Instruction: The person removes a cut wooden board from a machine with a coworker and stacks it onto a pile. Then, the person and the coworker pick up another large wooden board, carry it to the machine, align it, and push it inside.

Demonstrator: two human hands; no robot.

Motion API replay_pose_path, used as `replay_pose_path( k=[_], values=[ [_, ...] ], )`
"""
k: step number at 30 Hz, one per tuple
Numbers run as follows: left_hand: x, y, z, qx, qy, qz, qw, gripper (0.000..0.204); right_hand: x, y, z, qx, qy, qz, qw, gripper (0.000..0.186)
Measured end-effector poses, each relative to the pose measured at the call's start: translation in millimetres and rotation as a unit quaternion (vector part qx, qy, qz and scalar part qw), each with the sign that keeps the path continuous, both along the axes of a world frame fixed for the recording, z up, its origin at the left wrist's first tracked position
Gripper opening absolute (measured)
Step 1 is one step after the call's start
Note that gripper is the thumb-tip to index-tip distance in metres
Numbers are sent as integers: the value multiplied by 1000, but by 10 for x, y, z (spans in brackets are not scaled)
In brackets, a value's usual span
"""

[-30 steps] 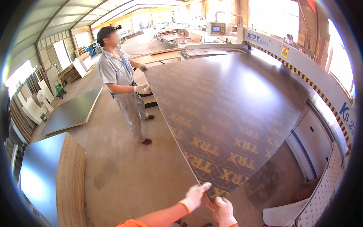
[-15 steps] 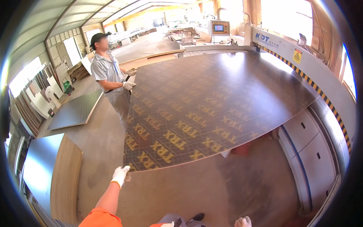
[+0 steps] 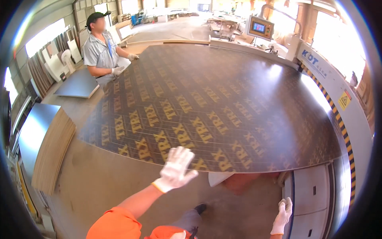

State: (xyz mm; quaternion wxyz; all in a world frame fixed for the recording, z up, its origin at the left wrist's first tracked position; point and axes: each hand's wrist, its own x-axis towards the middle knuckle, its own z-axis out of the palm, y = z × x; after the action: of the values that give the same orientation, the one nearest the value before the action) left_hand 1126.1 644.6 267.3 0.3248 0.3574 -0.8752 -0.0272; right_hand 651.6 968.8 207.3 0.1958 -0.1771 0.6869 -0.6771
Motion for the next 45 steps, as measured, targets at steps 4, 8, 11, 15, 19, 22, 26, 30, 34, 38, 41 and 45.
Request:
replay_pose_path(
  k=[4, 8, 11, 15, 19, 22, 26, 30, 34, 38, 41, 45],
  values=[
    [-1739, -118, 149, 135, -80, -98, 983, 76, -1490, -402, 3, 53, 50, 10, 997, 54],
    [-3245, -281, -43, 127, -173, -173, 961, 85, -3116, -910, -128, 101, 147, 46, 983, 54],
    [-4011, -276, -210, 124, -202, -140, 961, 93, -4081, -1159, -198, 146, 285, 54, 946, 53],
    [-5156, -64, -321, 84, -181, -60, 978, 92, -5674, -1505, -102, 225, 462, 92, 853, 53],
    [-6121, 123, -308, 86, -171, 10, 981, 95, -6905, -1728, -68, 283, 491, 192, 801, 48],
    [-6440, 102, -237, 107, -213, 25, 971, 99, -7707, -1696, -170, 260, 479, 217, 810, 48],
    [-6293, 16, -128, 100, -247, 33, 963, 101, -8176, -1712, 137, 267, 580, 228, 735, 51],
    [-6176, -125, -173, 91, -241, 51, 965, 102, -8452, -1722, 93, 235, 580, 231, 745, 51],
    [-6489, -189, -159, 95, -226, 30, 969, 103, -8268, -1884, 130, 249, 586, 234, 735, 50],
    [-7355, -17, -269, 109, -194, 16, 975, 104, -8261, -1919, 120, 217, 602, 228, 734, 49],
    [-8212, 206, -342, 120, -174, 11, 977, 102, -8350, -1957, 118, 181, 601, 234, 742, 46],
    [-9321, 499, -448, 93, -95, -22, 991, 103, -8531, -1797, -38, 205, 539, 291, 764, 50]
  ],
)
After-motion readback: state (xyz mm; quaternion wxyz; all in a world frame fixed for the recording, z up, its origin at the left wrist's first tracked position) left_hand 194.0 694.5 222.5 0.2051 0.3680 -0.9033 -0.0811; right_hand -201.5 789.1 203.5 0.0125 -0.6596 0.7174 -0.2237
